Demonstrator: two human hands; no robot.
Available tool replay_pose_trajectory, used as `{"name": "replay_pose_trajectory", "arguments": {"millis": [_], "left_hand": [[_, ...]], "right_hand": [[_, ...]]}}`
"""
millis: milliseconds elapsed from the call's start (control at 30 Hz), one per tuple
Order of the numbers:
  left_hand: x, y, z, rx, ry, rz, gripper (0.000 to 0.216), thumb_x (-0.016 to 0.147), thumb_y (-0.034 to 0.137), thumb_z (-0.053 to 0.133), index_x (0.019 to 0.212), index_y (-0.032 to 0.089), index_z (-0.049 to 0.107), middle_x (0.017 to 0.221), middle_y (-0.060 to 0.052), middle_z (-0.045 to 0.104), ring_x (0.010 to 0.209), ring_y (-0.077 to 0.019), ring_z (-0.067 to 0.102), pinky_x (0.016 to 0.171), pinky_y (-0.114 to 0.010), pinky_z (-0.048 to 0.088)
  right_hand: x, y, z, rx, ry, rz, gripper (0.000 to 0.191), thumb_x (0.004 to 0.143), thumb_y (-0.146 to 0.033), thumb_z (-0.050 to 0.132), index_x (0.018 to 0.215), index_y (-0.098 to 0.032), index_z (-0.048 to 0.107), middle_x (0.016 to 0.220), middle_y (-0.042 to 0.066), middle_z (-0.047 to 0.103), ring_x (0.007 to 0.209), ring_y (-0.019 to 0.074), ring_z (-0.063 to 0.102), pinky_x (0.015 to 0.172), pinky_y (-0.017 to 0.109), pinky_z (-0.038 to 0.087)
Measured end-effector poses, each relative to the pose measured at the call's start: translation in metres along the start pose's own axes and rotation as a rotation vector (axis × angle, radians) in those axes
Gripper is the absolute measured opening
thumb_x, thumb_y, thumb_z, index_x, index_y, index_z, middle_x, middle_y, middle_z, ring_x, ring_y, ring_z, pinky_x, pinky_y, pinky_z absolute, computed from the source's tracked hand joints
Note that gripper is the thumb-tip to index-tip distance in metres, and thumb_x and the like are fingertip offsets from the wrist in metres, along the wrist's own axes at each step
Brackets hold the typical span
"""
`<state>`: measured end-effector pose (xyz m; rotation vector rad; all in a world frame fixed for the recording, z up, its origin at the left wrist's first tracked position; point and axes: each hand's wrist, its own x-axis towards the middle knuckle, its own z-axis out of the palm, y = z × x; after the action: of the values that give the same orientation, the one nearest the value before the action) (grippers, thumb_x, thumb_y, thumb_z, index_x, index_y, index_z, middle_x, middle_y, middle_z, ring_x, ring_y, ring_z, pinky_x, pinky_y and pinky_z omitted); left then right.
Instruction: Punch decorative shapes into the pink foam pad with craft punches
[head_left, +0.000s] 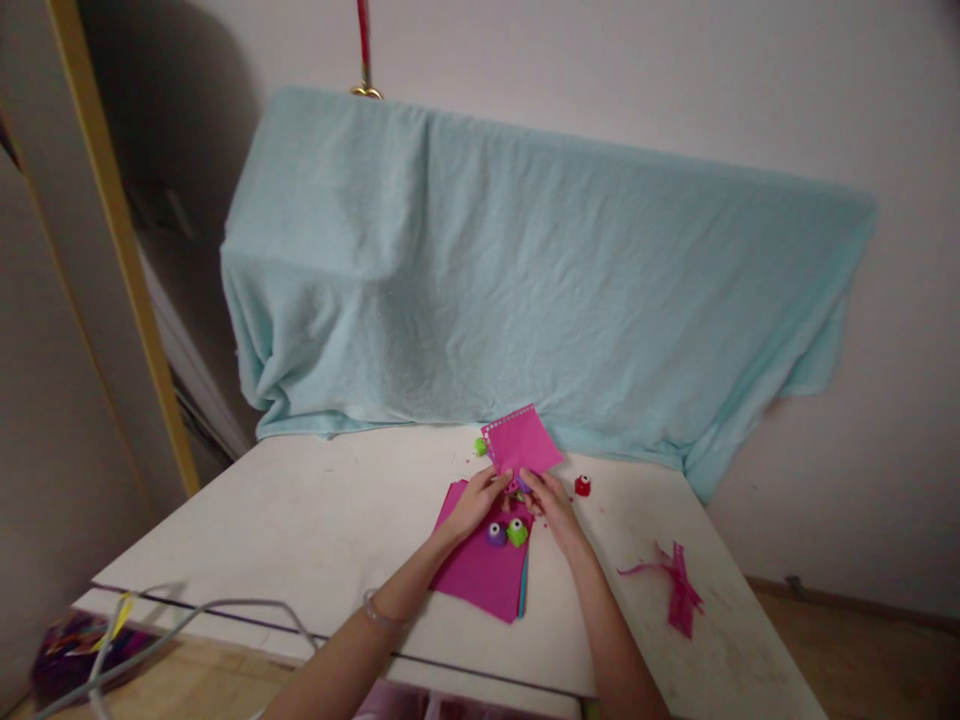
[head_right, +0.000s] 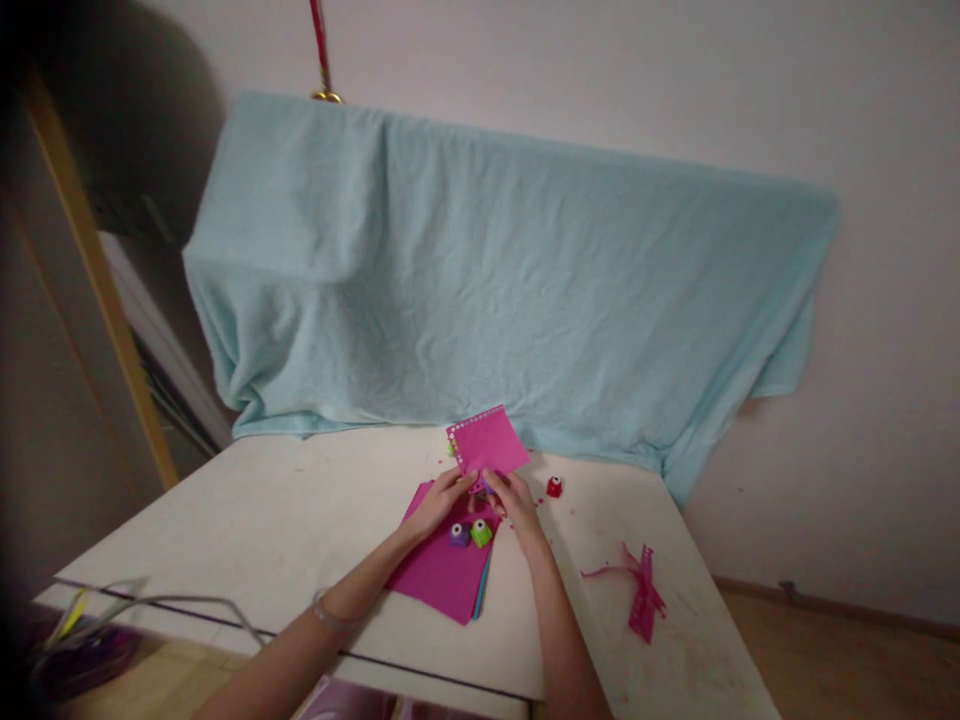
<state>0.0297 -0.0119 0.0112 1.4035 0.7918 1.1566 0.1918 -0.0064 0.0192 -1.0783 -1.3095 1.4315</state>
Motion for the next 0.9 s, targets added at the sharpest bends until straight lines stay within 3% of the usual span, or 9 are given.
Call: {"name": "replay_pose_trajectory", "arguments": {"millis": [300, 900], "left_hand": [[-0.001, -0.007, 0.0, 0.091, 0.073, -0.066, 0.043, 0.091, 0.056, 0.046, 0.078, 0.018, 0.06, 0.061, 0.0, 0.062, 0.059, -0.0169, 0.058, 0.064, -0.027, 0.045], [0.003, -0.011, -0.002, 0.118, 0.069, -0.056, 0.042, 0.09, 0.055, 0.046, 0.079, 0.017, 0.061, 0.069, -0.003, 0.066, 0.058, -0.0161, 0.057, 0.063, -0.027, 0.045]], "right_hand": [[0.0, 0.002, 0.004, -0.024, 0.026, -0.026, 0.046, 0.076, -0.064, 0.063, 0.068, -0.019, 0.054, 0.048, -0.006, 0.048, 0.04, 0.0085, 0.031, 0.043, 0.026, 0.019], [0.006, 0.011, 0.004, -0.002, 0.085, -0.002, 0.047, 0.073, -0.064, 0.065, 0.074, -0.018, 0.06, 0.05, -0.004, 0.052, 0.04, 0.009, 0.034, 0.042, 0.026, 0.019]]}}
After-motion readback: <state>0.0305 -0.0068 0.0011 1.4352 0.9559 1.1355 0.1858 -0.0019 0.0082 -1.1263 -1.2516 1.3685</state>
